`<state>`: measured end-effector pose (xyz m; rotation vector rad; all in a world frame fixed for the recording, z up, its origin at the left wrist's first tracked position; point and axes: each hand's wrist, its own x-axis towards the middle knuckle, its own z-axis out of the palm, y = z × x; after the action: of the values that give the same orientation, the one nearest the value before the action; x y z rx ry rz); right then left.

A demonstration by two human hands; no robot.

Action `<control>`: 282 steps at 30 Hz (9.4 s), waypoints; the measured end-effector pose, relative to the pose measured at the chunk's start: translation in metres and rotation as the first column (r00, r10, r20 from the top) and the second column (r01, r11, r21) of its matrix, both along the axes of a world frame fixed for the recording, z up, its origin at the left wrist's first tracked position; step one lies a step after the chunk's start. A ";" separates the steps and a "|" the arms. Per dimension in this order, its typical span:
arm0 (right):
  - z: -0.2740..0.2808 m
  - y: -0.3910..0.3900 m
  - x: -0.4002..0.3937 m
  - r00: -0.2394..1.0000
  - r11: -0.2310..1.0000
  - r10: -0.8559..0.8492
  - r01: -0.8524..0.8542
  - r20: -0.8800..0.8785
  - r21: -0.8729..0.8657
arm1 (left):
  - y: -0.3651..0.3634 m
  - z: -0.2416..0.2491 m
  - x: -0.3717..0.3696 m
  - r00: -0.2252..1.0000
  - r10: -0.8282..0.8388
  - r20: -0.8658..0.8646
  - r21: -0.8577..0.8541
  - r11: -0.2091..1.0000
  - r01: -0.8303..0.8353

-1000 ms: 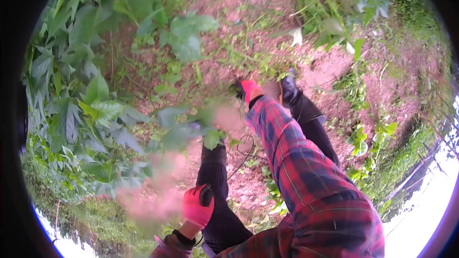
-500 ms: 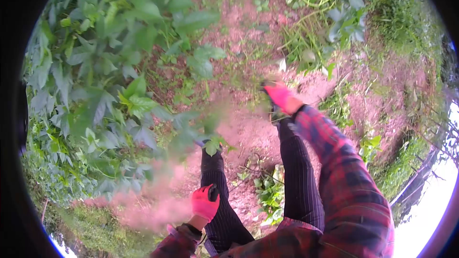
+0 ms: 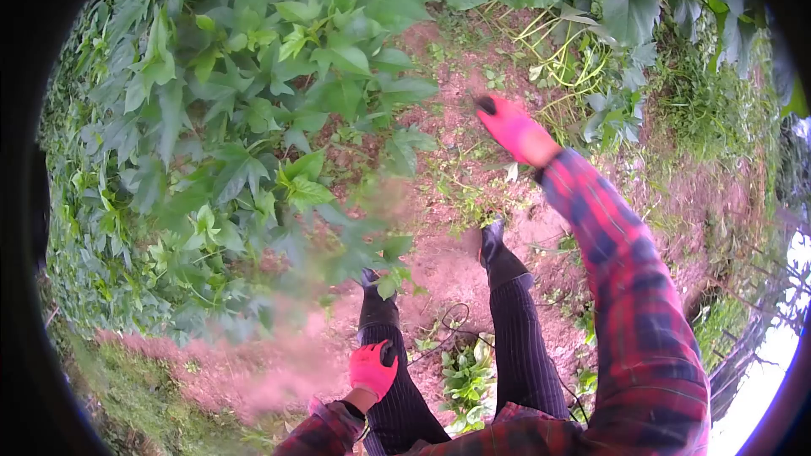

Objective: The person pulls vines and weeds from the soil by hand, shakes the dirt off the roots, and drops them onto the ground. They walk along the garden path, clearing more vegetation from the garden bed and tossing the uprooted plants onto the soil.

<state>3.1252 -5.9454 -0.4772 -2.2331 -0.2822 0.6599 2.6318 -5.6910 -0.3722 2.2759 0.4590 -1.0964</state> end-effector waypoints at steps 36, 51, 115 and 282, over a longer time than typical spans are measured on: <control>-0.075 0.266 0.029 0.656 0.397 0.753 -0.389 0.052 -0.831 | 0.027 -0.003 -0.015 0.977 0.177 0.116 -0.022 0.984 -0.175; -0.047 0.264 -0.037 0.714 0.523 0.644 -0.673 -0.276 -0.523 | 0.024 -0.004 -0.002 0.984 0.145 0.105 -0.022 0.989 -0.143; -0.044 0.225 -0.040 0.180 0.337 0.923 -0.805 0.341 -0.488 | 0.012 0.002 0.017 0.993 0.113 0.029 -0.045 0.993 -0.111; -0.093 0.390 0.088 0.571 0.501 0.800 -0.469 0.184 -0.727 | 0.046 0.009 0.000 0.950 0.311 0.014 -0.038 0.950 -0.310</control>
<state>3.2137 -5.5558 -0.5703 -2.9119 -1.4864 0.5689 2.6314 -5.6446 -0.3633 2.0913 0.7550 -0.9129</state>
